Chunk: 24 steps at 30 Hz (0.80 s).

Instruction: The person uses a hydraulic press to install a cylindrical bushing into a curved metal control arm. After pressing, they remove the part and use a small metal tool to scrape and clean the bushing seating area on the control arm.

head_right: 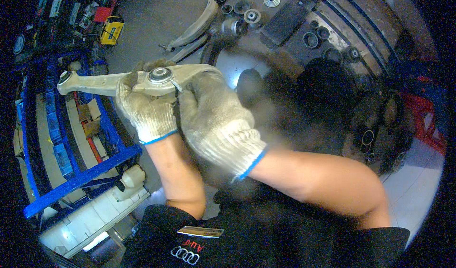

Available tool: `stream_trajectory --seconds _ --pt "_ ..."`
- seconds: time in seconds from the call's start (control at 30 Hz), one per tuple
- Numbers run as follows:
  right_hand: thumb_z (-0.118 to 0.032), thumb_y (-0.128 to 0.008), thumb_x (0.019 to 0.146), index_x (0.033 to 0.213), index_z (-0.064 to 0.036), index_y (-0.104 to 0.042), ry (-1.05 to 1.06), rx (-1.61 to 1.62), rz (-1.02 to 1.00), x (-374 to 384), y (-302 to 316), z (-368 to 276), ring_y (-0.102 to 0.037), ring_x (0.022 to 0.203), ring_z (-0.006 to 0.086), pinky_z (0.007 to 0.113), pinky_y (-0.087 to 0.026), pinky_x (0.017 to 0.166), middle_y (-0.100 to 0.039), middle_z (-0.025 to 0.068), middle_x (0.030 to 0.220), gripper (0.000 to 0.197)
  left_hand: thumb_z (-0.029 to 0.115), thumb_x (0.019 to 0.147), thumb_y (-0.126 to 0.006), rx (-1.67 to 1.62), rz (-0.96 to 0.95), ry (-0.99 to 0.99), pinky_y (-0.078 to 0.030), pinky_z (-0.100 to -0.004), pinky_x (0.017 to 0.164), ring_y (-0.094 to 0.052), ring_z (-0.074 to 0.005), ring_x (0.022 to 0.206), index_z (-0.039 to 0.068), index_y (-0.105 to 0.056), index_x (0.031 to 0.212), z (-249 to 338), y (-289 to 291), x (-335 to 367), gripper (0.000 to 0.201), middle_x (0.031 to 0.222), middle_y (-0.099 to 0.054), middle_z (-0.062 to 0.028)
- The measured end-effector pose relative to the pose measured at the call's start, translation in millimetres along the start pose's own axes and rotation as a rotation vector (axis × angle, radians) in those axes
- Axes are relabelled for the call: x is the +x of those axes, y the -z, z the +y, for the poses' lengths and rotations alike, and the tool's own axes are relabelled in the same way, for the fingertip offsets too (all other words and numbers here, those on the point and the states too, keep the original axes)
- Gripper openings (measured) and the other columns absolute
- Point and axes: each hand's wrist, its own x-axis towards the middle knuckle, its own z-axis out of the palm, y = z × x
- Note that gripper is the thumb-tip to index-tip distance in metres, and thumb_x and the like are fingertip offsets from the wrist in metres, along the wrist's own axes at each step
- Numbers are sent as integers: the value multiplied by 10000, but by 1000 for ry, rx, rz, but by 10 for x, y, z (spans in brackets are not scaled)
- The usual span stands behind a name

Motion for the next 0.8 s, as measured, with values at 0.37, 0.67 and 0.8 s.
stream_trajectory --seconds 0.37,0.67,0.8 --pt "-240 -525 982 1141 -6 -623 183 -109 -10 -46 98 142 -655 949 346 431 -520 845 -671 209 1020 300 282 804 -610 274 -43 -142 -504 -541 921 -628 -383 986 -13 -580 1106 -111 49 -181 423 1040 -638 -224" --pt "-292 -616 913 1007 -58 -694 386 -362 -361 111 1002 -79 -670 832 379 465 -534 757 -684 183 877 264 256 761 -606 -46 -352 10 -380 -629 1049 -591 -399 1030 16 -546 1168 10 161 -284 476 1009 -608 -202" --pt "-240 -698 891 994 -20 -718 644 -505 -460 230 1099 -164 -724 776 276 357 -598 710 -720 142 882 244 294 787 -605 -31 -655 113 -352 -629 1064 -571 -367 1013 34 -523 1210 18 210 -311 503 967 -596 -168"
